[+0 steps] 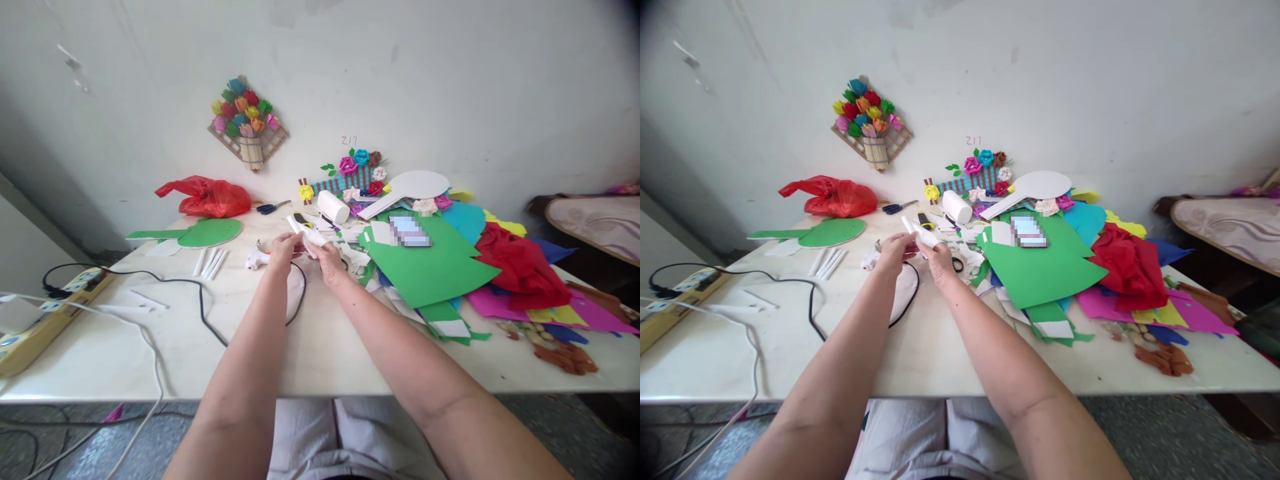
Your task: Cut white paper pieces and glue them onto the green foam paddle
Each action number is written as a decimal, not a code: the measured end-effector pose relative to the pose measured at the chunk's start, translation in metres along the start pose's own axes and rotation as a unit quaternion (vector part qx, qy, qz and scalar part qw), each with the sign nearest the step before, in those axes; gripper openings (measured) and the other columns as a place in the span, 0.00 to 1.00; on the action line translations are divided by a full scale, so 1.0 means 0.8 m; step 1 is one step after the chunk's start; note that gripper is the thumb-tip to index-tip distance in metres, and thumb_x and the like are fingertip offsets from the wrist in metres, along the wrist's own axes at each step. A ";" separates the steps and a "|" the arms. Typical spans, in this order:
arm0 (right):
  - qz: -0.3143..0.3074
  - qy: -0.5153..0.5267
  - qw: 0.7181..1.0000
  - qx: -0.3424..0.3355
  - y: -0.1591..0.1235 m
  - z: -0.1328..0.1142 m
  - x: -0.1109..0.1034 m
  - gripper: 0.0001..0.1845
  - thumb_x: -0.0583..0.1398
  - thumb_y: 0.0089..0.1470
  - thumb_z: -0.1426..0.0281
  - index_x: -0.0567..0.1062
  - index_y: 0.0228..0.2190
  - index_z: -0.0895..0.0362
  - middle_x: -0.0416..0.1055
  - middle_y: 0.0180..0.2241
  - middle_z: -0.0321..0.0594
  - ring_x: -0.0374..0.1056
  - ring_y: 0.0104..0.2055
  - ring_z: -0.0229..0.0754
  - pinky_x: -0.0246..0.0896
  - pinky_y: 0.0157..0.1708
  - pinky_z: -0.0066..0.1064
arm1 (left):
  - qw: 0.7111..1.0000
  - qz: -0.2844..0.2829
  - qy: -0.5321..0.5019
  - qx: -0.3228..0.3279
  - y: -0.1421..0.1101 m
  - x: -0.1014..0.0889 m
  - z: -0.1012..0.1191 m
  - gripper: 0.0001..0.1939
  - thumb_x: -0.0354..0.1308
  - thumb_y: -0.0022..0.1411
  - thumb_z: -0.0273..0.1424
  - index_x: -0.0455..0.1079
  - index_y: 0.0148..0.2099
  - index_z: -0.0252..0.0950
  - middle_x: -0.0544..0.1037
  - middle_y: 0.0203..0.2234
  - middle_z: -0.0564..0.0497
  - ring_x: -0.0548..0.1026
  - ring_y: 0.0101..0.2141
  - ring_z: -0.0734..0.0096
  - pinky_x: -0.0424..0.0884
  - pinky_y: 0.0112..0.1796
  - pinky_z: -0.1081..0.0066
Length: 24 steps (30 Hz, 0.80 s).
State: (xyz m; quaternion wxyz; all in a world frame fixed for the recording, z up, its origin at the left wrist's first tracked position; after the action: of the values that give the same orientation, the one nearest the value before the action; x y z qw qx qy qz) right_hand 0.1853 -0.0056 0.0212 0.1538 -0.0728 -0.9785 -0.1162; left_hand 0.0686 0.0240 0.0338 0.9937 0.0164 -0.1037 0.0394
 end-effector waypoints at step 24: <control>-0.029 -0.234 0.967 -0.092 0.009 -0.025 -0.016 0.11 0.55 0.46 0.66 0.74 0.30 0.57 0.72 0.35 0.36 0.65 0.40 0.40 0.60 0.40 0.29 | 0.995 0.028 -0.068 0.062 -0.007 -0.008 0.006 0.11 0.64 0.38 0.33 0.68 0.24 0.32 0.68 0.15 0.54 0.68 0.19 0.77 0.69 0.27 0.72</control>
State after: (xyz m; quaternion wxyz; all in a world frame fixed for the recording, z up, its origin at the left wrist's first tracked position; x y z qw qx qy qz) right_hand 0.2042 -0.0051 0.0369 -0.0901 -0.0830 -0.9741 -0.1902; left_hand 0.0621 0.0181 0.0371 0.9798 0.0778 -0.1692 0.0725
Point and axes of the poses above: each hand's wrist, its own y-axis towards the middle knuckle, its own x-axis out of the palm, z = x × y, the point moved 5 cm from there along y, towards the middle knuckle
